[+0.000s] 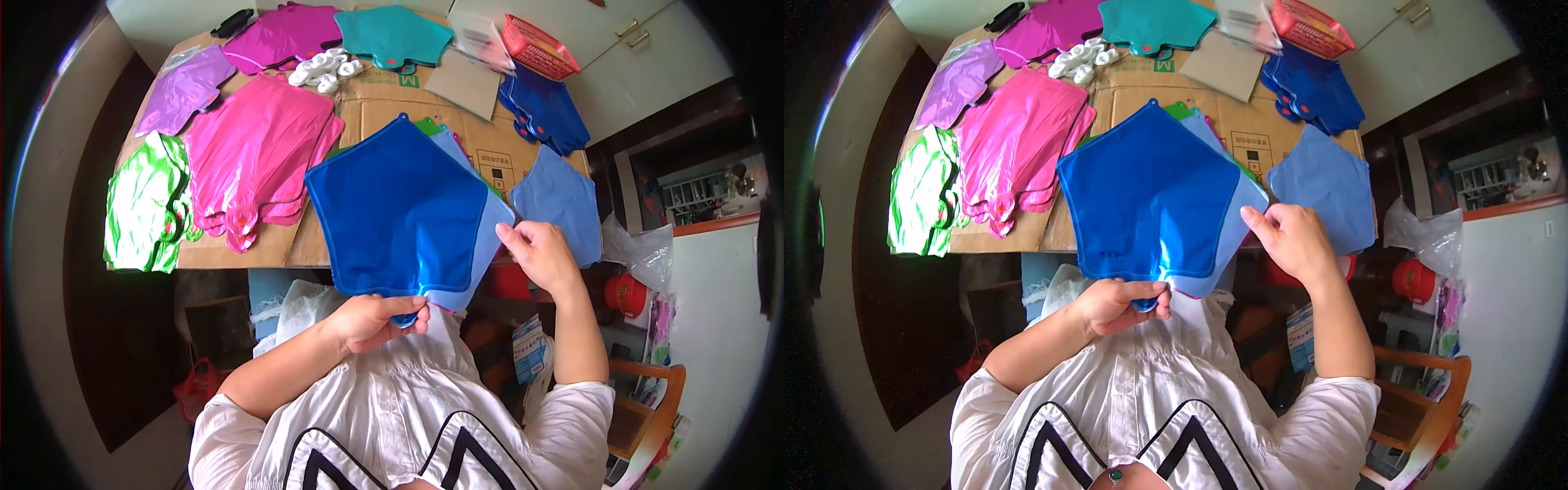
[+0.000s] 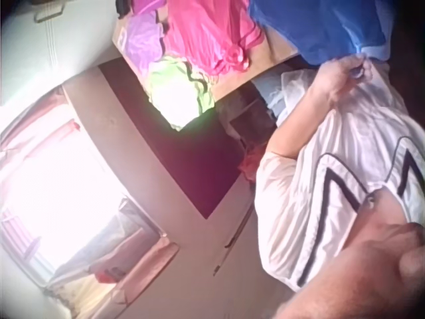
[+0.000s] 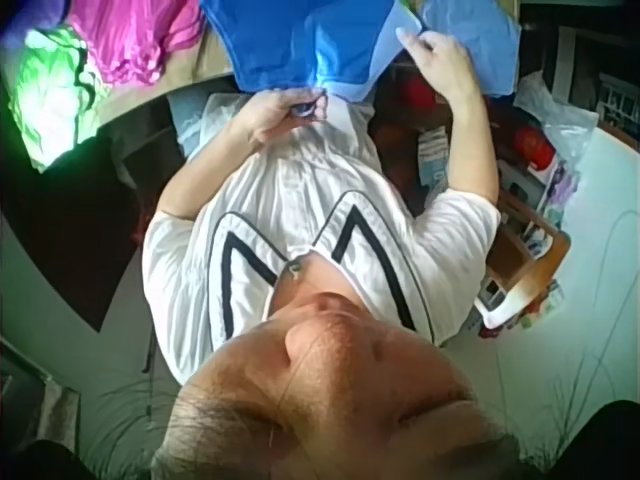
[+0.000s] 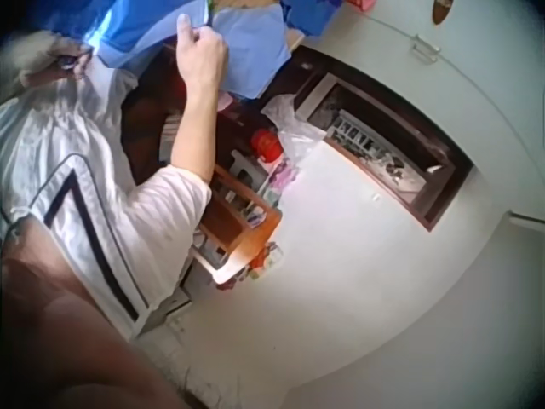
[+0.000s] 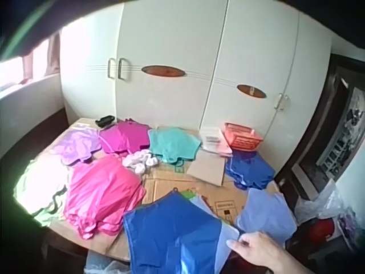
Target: Folding foil balloons and placing them into clear plastic retail sleeves with cardboard backings.
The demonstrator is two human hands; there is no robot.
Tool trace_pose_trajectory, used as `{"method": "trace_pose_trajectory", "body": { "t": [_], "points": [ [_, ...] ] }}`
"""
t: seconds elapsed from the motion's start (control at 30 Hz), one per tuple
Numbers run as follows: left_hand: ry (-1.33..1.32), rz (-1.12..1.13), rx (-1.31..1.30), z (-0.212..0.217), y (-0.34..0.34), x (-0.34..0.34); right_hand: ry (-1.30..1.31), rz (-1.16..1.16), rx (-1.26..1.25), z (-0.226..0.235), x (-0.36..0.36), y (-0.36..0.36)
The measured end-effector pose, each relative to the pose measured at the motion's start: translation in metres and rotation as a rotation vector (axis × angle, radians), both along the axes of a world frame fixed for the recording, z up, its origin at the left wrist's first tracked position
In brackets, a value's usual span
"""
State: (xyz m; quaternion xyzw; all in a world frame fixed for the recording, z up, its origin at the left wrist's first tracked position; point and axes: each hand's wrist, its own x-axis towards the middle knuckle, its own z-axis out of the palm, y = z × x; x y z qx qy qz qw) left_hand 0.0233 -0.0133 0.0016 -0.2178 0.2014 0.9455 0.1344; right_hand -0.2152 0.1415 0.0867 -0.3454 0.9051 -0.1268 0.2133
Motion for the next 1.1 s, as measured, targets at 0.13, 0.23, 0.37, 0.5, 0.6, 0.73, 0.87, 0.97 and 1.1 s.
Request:
{"method": "trace_pose_trajectory", "body": {
  "t": [0.13, 0.23, 0.37, 0.5, 0.6, 0.73, 0.87, 0.97, 1.1],
  "points": [
    [0.088, -0.021, 0.122, -0.011, -0.005, 0.009, -0.424, -0.181, -0.135, 0.002, -0.022, 0.003],
    [0.123, -0.011, 0.088, -0.006, -0.005, 0.009, -0.679, -0.227, -0.230, 0.002, -0.038, -0.015],
    [0.173, -0.031, 0.131, -0.014, -0.002, 0.007, -0.852, -0.224, -0.249, -0.006, -0.064, -0.054],
    [0.072, -0.071, -0.006, -0.012, -0.001, 0.006, -0.826, -0.095, -0.335, -0.019, -0.060, -0.110],
    [-0.082, -0.036, -0.113, -0.009, 0.010, 0.000, -0.528, 0.023, -0.116, -0.024, -0.060, -0.154],
    [-0.115, -0.083, -0.109, -0.007, 0.014, -0.007, 0.011, 0.028, -0.016, -0.022, -0.047, -0.204],
    [-0.107, -0.173, -0.061, -0.006, 0.017, -0.012, 0.125, -0.020, 0.070, -0.012, -0.028, -0.226],
    [-0.078, -0.171, -0.044, -0.008, 0.012, -0.013, 0.182, -0.017, 0.171, -0.002, -0.012, -0.237],
    [-0.050, -0.157, -0.075, -0.008, 0.017, -0.013, 0.245, -0.044, 0.187, 0.002, -0.004, -0.237]
  ]
}}
